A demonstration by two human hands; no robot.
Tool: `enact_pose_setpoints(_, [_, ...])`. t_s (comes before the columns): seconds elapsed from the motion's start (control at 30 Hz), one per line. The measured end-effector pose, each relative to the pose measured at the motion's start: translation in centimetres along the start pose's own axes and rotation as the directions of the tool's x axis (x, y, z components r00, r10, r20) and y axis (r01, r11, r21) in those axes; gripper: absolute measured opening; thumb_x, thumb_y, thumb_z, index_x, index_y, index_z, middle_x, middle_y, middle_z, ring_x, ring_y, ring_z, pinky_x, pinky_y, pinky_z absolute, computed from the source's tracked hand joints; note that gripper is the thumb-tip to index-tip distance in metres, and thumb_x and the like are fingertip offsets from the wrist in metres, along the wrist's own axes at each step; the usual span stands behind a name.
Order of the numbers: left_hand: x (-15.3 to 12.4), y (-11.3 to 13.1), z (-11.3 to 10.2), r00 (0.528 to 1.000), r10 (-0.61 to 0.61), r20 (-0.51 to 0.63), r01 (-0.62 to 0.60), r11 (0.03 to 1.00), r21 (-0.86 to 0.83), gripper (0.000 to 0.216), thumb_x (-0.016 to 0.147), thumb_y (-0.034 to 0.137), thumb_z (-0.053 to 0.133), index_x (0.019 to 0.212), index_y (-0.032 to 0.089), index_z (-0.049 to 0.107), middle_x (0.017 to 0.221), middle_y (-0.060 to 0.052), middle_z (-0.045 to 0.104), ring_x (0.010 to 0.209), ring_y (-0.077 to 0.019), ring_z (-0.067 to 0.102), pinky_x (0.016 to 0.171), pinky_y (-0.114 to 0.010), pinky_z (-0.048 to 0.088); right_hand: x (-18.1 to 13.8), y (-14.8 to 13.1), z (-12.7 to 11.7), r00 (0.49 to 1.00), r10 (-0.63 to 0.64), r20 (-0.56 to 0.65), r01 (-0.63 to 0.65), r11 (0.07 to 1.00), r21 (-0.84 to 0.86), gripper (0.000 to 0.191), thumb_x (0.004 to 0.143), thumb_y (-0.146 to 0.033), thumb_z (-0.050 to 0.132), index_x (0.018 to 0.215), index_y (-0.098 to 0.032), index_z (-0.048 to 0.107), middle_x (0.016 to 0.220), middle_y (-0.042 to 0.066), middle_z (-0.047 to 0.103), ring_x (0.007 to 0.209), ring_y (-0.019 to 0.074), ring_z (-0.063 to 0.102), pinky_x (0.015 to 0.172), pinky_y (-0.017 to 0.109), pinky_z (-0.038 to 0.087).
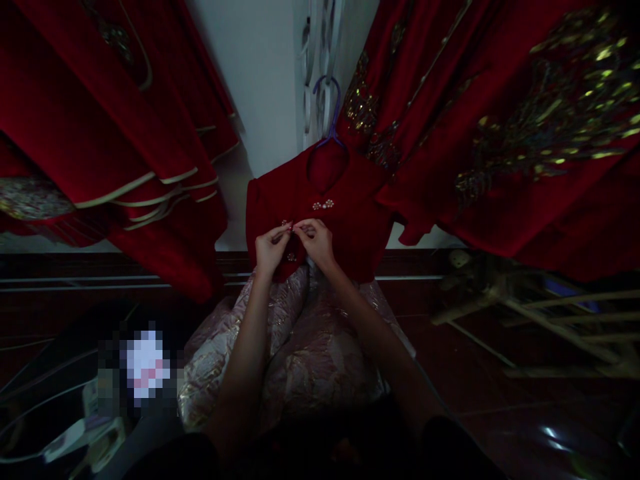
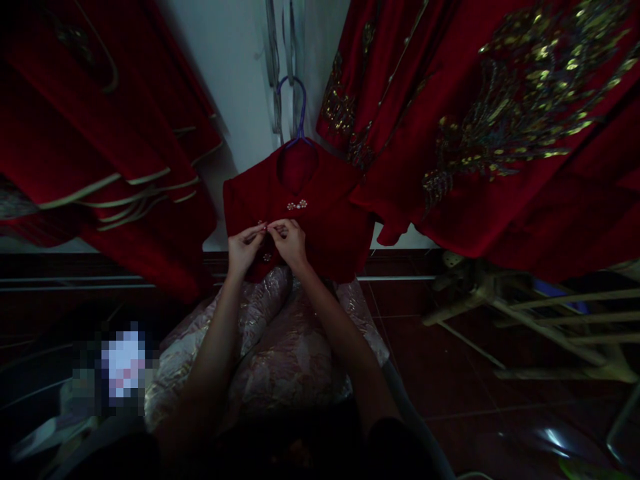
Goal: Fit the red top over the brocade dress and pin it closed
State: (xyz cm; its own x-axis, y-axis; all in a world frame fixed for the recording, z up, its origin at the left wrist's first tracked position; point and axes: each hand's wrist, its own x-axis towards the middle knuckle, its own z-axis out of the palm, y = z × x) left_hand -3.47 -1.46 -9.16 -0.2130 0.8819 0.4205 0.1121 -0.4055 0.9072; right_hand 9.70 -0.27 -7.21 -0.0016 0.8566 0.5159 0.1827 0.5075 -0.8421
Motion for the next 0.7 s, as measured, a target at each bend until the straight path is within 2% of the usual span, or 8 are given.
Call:
enact_pose_setpoints(0.17, [-0.2, 0.0, -0.1, 0.999, 0.029, -0.039, -0.026, 0.998, 0.057, 0.031, 0.077, 0.032, 0.067, 0.101, 0.014, 0.073, 0.1, -0.008, 0.074, 0.089, -0.0203, 0.071, 0.091, -0.038, 0.055, -0.2, -0.2, 0.0, 1.0, -0.008, -0.002, 0.008, 0.999, -0.047, 0.006, 0.082, -0.026, 0.061, 0.082, -0.02, 0.062, 0.089, 0.002, 0.061, 0.074, 0.0115, 0.061, 0.073, 0.026, 0.053])
enact_pose_setpoints(0.3, [-0.2, 0.0, -0.3, 0.999, 0.028, -0.029, -0.025, 0.995, 0.097, 0.028, 0.076, 0.034, 0.068, 0.096, 0.015, 0.074, 0.095, -0.007, 0.075, 0.085, -0.0208, 0.071, 0.087, -0.038, 0.056, 0.1, -0.1, 0.2, 0.999, -0.027, -0.02, 0.024, 0.994, -0.105, 0.006, 0.083, -0.024, 0.059, 0.078, -0.02, 0.057, 0.086, 0.002, 0.059, 0.073, 0.0118, 0.059, 0.074, 0.027, 0.052])
enact_pose_setpoints(0.43, [0.1, -0.1, -0.4, 1.0, -0.002, -0.014, 0.002, 1.0, 0.026, 0.025, 0.076, 0.03, 0.066, 0.094, 0.014, 0.072, 0.095, -0.008, 0.075, 0.086, -0.0191, 0.07, 0.087, -0.036, 0.056, 0.7, -0.1, 0.3, 0.999, -0.044, 0.022, 0.046, 0.994, -0.098, 0.005, 0.083, -0.023, 0.058, 0.078, -0.02, 0.057, 0.085, 0.002, 0.058, 0.072, 0.0117, 0.059, 0.073, 0.027, 0.052])
enact_pose_setpoints(0.57, [0.6, -0.8, -0.8, 0.999, -0.021, -0.029, 0.019, 0.998, -0.056, 0.022, 0.073, 0.025, 0.066, 0.092, 0.015, 0.065, 0.09, -0.006, 0.073, 0.084, -0.0163, 0.069, 0.086, -0.034, 0.055, 0.4, -0.3, -0.6, 0.994, -0.007, 0.111, 0.02, 0.993, -0.117, 0.008, 0.082, -0.026, 0.057, 0.087, -0.02, 0.057, 0.092, 0.004, 0.058, 0.075, 0.0114, 0.058, 0.068, 0.026, 0.053])
enact_pose_setpoints(0.63, [0.6, -1.1, -1.5, 0.997, -0.056, 0.055, 0.058, 0.997, -0.05, 0.02, 0.072, 0.024, 0.065, 0.09, 0.015, 0.062, 0.084, -0.005, 0.071, 0.08, -0.0155, 0.068, 0.081, -0.033, 0.055, -0.5, -0.4, -1.9, 0.986, 0.017, 0.167, 0.006, 0.991, -0.137, 0.015, 0.081, -0.028, 0.058, 0.093, -0.02, 0.057, 0.097, 0.005, 0.058, 0.072, 0.0106, 0.058, 0.063, 0.024, 0.052])
enact_pose_setpoints(0.7, [0.6, -1.0, -2.4, 0.977, -0.081, 0.198, 0.077, 0.997, 0.026, 0.017, 0.072, 0.023, 0.064, 0.087, 0.016, 0.063, 0.081, -0.005, 0.07, 0.076, -0.0154, 0.066, 0.078, -0.033, 0.054, -2.0, -0.2, -3.9, 0.973, 0.042, 0.228, -0.005, 0.987, -0.162, 0.019, 0.08, -0.029, 0.058, 0.097, -0.02, 0.057, 0.101, 0.005, 0.058, 0.071, 0.0102, 0.058, 0.061, 0.024, 0.052])
